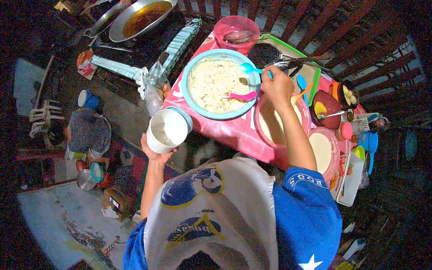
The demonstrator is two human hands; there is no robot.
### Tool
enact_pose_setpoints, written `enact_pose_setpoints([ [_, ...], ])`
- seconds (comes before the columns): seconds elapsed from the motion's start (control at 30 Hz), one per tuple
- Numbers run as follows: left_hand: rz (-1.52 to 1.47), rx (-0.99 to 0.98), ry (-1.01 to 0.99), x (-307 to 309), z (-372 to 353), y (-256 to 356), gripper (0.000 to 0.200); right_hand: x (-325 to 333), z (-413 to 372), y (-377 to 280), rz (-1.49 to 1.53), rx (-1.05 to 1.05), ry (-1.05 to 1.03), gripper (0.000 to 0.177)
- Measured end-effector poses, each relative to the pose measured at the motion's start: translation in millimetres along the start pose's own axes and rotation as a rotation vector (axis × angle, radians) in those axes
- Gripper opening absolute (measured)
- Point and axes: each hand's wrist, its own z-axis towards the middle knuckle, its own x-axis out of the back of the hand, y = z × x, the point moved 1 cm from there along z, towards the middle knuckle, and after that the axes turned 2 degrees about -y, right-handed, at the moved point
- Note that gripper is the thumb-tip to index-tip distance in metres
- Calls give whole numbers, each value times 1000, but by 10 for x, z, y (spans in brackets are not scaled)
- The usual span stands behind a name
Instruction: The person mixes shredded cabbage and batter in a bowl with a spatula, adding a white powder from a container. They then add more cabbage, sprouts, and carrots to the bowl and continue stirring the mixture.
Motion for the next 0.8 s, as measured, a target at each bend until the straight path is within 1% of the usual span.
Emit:
enact_pose_setpoints([
  [0.13,-21,7,-34,-103,0,14,83,1,29,-90,-32,12,-54,18],
  [0.2,-24,-18,-51,-143,54,3,83,-16,58,-139,155,43,-50,20],
  [0.23,-2,-22,-53,-115,65,-4,83,-44,28,-213,253,94,-105,20],
  [0.27,19,-27,-53,-72,66,5,82,-62,-52,-314,265,98,-123,20],
  [0.3,-34,10,-150,-38,92,34,82,-44,-165,-510,446,213,-235,20],
  [0.33,-32,-1,-134,-60,103,45,82,-11,-292,-703,626,324,-349,20],
  [0.4,-6,-84,-24,-177,131,11,84,71,-531,-1018,553,359,-569,14],
  [0.43,46,-83,-78,-247,125,38,85,83,-594,-1134,426,523,-521,11],
  [0.47,47,-82,-71,-282,121,48,85,75,-649,-1223,294,682,-468,9],
  [0.5,18,-73,-98,-311,119,52,86,-3,-718,-1250,299,763,-407,7],
  [0.53,-12,-62,-124,-320,112,50,88,-45,-769,-1281,302,760,-411,7],
  [0.6,-1,-62,-122,-301,115,49,87,-111,-841,-1349,245,844,-377,8],
  [0.63,9,-63,-120,-286,112,49,87,-153,-870,-1375,315,842,-346,9],
  [0.67,10,-64,-117,-263,110,47,87,-188,-887,-1381,319,842,-348,9],
  [0.73,-33,-57,-97,-216,98,41,86,-238,-915,-1390,286,848,-363,4],
  [0.8,-27,-63,-87,-219,88,46,85,-247,-942,-1408,281,841,-387,4],
])
